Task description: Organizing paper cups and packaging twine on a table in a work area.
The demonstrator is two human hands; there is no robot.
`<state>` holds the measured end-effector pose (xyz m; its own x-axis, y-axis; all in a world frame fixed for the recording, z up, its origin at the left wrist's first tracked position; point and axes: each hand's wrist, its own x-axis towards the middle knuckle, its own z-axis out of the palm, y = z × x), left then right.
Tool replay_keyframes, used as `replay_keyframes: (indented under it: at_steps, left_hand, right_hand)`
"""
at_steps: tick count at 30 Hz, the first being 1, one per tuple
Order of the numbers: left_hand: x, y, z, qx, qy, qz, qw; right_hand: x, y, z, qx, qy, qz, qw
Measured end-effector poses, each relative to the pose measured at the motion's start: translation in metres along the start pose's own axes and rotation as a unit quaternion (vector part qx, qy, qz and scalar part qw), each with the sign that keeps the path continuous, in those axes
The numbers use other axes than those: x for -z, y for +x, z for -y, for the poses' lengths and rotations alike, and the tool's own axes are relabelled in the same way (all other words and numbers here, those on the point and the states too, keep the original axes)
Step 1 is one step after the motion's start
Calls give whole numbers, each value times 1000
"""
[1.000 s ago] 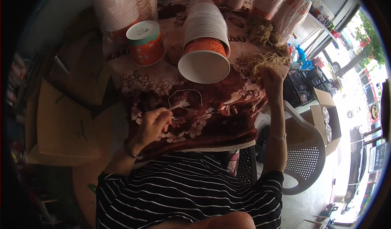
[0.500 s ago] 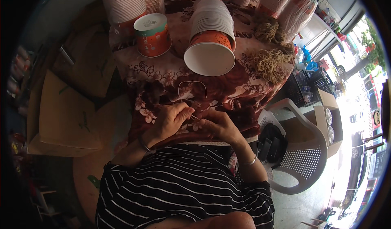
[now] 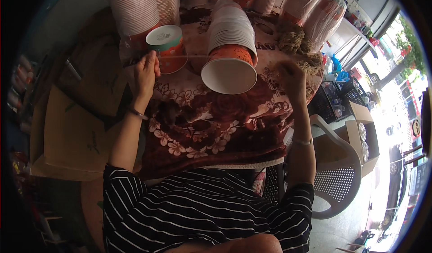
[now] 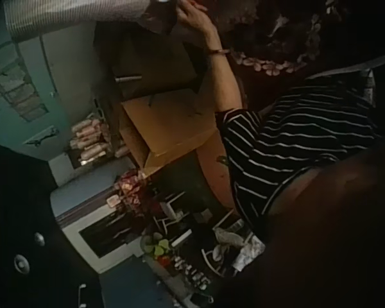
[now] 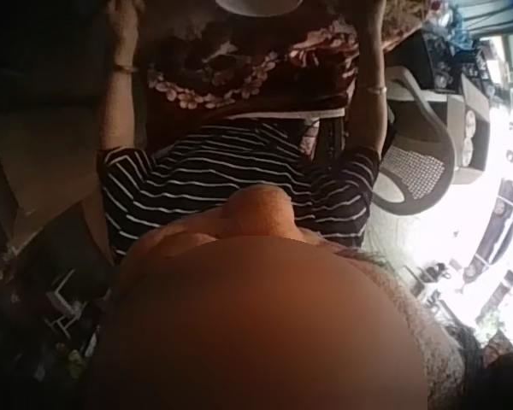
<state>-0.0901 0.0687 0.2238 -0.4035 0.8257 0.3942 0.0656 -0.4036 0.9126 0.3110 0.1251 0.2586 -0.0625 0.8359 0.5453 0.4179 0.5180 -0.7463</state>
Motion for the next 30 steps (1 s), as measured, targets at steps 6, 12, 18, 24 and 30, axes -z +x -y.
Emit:
replay_keyframes:
  at_steps: [6, 12, 18, 24, 30]
  left_hand:
    - [20, 11, 71, 8, 189, 59, 980]
    - [75, -23, 106, -3, 159, -13, 987]
    - [60, -54, 77, -73, 169, 50, 982]
    - [5, -78, 33, -111, 144, 129, 975]
    - [-38, -98, -25, -128, 134, 247, 951]
  right_hand:
    - [-14, 46, -31, -32, 4, 135, 990]
    - [50, 52, -92, -9, -286, -77, 955]
    - [38, 49, -120, 48, -375, 123, 918]
    - [49, 58, -130, 18, -101, -6, 995]
    - [84, 64, 6, -19, 56, 20, 998]
